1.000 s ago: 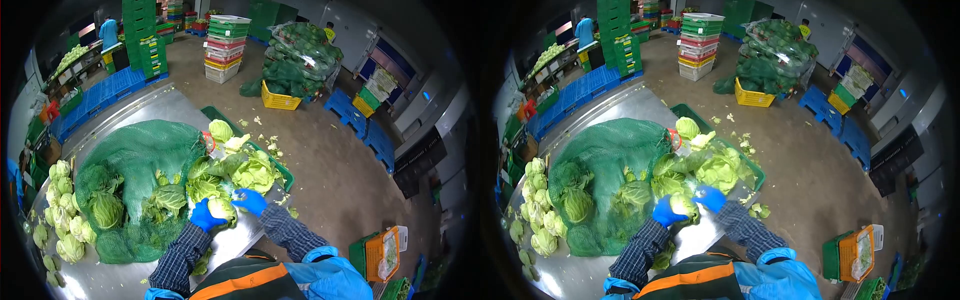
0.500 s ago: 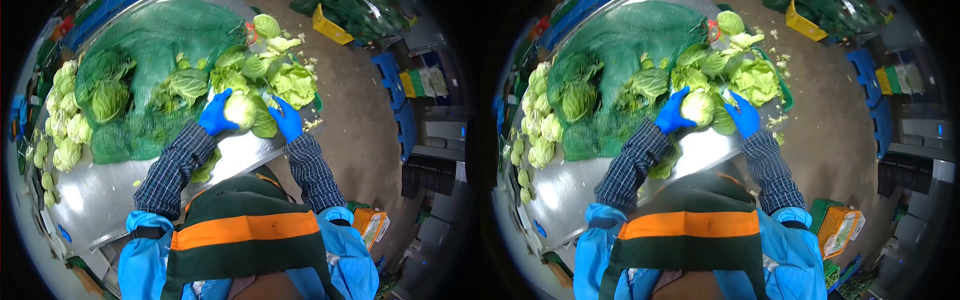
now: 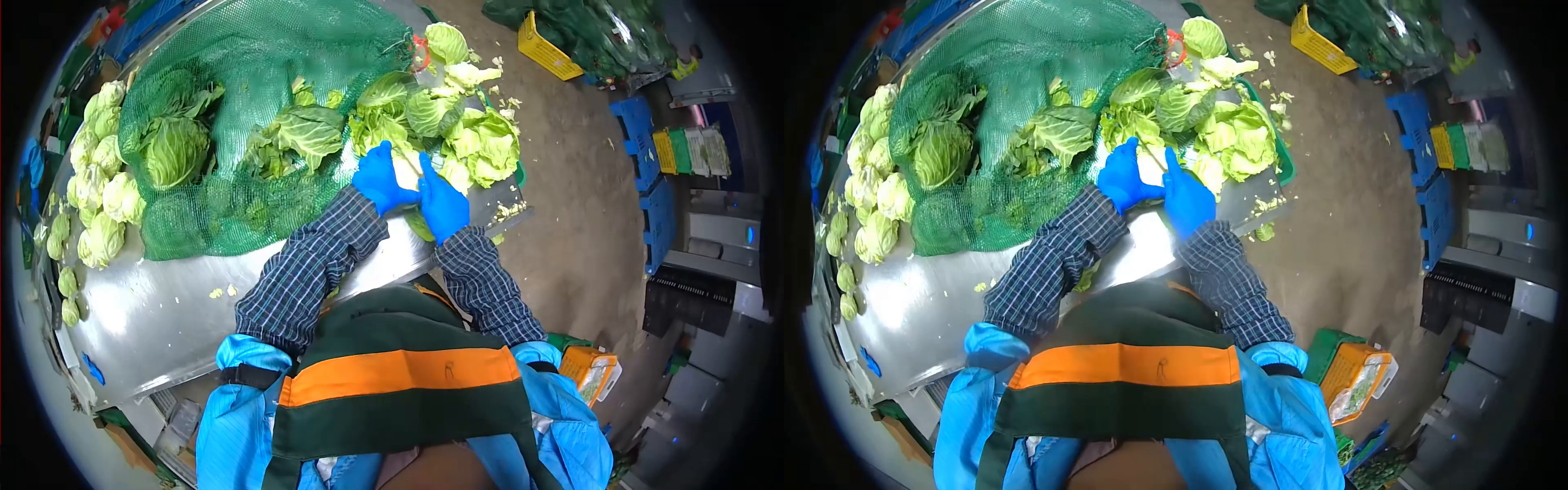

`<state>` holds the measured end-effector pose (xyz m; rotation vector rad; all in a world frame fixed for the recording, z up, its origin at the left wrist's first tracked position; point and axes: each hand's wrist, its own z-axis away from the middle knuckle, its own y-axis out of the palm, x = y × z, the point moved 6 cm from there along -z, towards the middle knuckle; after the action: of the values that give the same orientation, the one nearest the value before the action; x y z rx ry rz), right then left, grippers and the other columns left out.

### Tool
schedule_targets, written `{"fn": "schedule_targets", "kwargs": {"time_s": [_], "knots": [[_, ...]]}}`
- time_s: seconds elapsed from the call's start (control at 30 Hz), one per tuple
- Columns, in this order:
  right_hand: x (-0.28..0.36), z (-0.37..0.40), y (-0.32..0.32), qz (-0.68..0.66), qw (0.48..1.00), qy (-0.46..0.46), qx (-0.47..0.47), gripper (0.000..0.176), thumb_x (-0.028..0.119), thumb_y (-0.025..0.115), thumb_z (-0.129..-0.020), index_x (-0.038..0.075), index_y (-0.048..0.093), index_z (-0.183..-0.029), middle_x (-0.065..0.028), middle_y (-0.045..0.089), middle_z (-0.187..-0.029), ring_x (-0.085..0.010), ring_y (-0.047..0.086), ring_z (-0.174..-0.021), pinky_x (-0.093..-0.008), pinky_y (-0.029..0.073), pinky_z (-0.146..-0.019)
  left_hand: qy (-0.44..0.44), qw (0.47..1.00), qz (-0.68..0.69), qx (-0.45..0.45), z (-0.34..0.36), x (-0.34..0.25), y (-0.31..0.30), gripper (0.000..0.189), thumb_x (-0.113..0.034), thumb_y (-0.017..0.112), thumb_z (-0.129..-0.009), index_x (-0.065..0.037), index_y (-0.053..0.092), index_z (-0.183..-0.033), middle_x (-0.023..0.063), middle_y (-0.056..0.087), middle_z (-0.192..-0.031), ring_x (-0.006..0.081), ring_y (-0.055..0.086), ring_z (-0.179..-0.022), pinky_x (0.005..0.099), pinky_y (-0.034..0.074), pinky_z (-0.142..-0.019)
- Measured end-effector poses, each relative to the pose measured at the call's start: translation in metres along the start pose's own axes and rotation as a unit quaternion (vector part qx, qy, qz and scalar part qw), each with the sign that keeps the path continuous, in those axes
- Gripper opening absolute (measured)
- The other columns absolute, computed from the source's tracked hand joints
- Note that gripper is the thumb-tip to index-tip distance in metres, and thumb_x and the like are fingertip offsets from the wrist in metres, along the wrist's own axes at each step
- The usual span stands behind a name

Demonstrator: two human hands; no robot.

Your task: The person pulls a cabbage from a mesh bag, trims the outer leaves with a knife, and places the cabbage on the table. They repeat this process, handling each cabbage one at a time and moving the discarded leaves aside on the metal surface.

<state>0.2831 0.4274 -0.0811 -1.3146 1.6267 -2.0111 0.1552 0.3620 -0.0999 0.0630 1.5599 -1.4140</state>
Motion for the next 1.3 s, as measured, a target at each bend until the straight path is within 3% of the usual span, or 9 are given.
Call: {"fn": "schedule_targets", "kwargs": {"time_s": [0.47, 0.63, 0.73, 0.8, 0.87, 0.9, 0.97, 1.13, 1.3], "knots": [[-0.006, -0.022, -0.014, 0.045, 0.984, 0.122, 0.122, 0.047, 0.032, 0.040, -0.094, 0.025, 0.035, -0.140, -0.0209, 0.064, -0.093, -0.0371, 0.062, -0.080, -0.0454, 0.048, -0.069, 0.002, 0.995, -0.058, 0.079, -0.007, -0.001, -0.004, 0.120, -0.055, 0.082, -0.045, 0.003, 0.028, -0.136, 0.0227, 0.045, -0.127, 0.0348, 0.047, -0.116, 0.0432, 0.042, -0.096], [-0.133, -0.021, 0.015, -0.012, 0.997, 0.071, 0.021, 0.043, 0.036, 0.044, -0.093, 0.020, 0.049, -0.132, -0.0237, 0.062, -0.101, -0.0360, 0.062, -0.091, -0.0452, 0.046, -0.080, 0.084, 0.995, 0.011, 0.049, -0.010, 0.044, -0.001, 0.119, -0.050, 0.084, -0.043, -0.002, 0.030, -0.138, 0.0238, 0.043, -0.127, 0.0389, 0.045, -0.115, 0.0457, 0.039, -0.098], [-0.044, -0.010, -0.028, -0.067, 0.980, 0.167, 0.089, 0.049, 0.032, 0.054, -0.089, 0.020, 0.044, -0.135, -0.0213, 0.060, -0.113, -0.0300, 0.060, -0.102, -0.0353, 0.045, -0.087, 0.129, 0.986, 0.042, 0.095, -0.006, 0.039, -0.002, 0.117, -0.042, 0.086, -0.041, -0.012, 0.032, -0.140, 0.0223, 0.040, -0.130, 0.0416, 0.043, -0.115, 0.0483, 0.039, -0.097], [-0.018, -0.015, -0.034, -0.061, 0.967, 0.216, 0.117, 0.054, 0.032, 0.061, -0.086, 0.022, 0.043, -0.136, -0.0201, 0.058, -0.119, -0.0270, 0.059, -0.107, -0.0323, 0.044, -0.089, 0.335, 0.932, -0.015, 0.140, 0.004, -0.007, -0.014, 0.110, -0.032, 0.087, -0.045, -0.007, 0.032, -0.138, 0.0212, 0.039, -0.129, 0.0384, 0.037, -0.121, 0.0459, 0.034, -0.102], [-0.031, -0.025, -0.006, -0.200, 0.976, 0.037, 0.077, 0.060, 0.041, 0.062, -0.083, 0.023, 0.043, -0.136, -0.0169, 0.060, -0.069, -0.0242, 0.061, -0.065, -0.0389, 0.045, -0.060, 0.322, 0.941, 0.098, 0.022, 0.004, -0.008, -0.030, 0.097, -0.026, 0.085, -0.052, -0.005, 0.037, -0.134, 0.0204, 0.039, -0.129, 0.0368, 0.039, -0.121, 0.0424, 0.035, -0.102], [-0.040, -0.025, 0.000, -0.181, 0.982, -0.057, -0.010, 0.062, 0.042, 0.064, -0.082, 0.018, 0.043, -0.136, -0.0130, 0.056, -0.067, -0.0186, 0.054, -0.061, -0.0362, 0.044, -0.061, 0.246, 0.960, 0.132, 0.027, 0.001, 0.011, -0.022, 0.094, -0.028, 0.085, -0.054, -0.004, 0.038, -0.132, 0.0205, 0.041, -0.128, 0.0364, 0.041, -0.119, 0.0416, 0.035, -0.102], [-0.044, -0.017, 0.001, -0.186, 0.982, 0.018, 0.012, 0.063, 0.042, 0.064, -0.082, 0.017, 0.043, -0.136, -0.0132, 0.059, -0.070, -0.0192, 0.055, -0.064, -0.0363, 0.045, -0.063, 0.148, 0.951, 0.270, 0.030, 0.008, 0.036, 0.008, 0.088, -0.033, 0.085, -0.058, 0.001, 0.042, -0.127, 0.0216, 0.045, -0.124, 0.0355, 0.046, -0.114, 0.0410, 0.036, -0.101], [-0.034, -0.001, -0.005, -0.113, 0.988, 0.076, 0.075, 0.055, 0.041, 0.050, -0.091, 0.017, 0.038, -0.138, -0.0227, 0.064, -0.088, -0.0347, 0.063, -0.080, -0.0404, 0.049, -0.070, 0.144, 0.982, 0.086, -0.083, 0.023, 0.001, 0.007, 0.105, -0.038, 0.088, -0.048, 0.001, 0.036, -0.131, 0.0219, 0.043, -0.124, 0.0374, 0.044, -0.114, 0.0425, 0.038, -0.098], [-0.017, 0.002, -0.011, 0.039, 0.993, 0.032, 0.108, 0.057, 0.029, 0.042, -0.093, 0.026, 0.018, -0.146, -0.0182, 0.060, -0.066, -0.0349, 0.058, -0.055, -0.0456, 0.045, -0.051, 0.164, 0.982, 0.048, -0.078, 0.017, -0.008, 0.013, 0.112, -0.041, 0.088, -0.045, 0.000, 0.033, -0.133, 0.0214, 0.041, -0.127, 0.0388, 0.041, -0.116, 0.0440, 0.038, -0.097]]}}
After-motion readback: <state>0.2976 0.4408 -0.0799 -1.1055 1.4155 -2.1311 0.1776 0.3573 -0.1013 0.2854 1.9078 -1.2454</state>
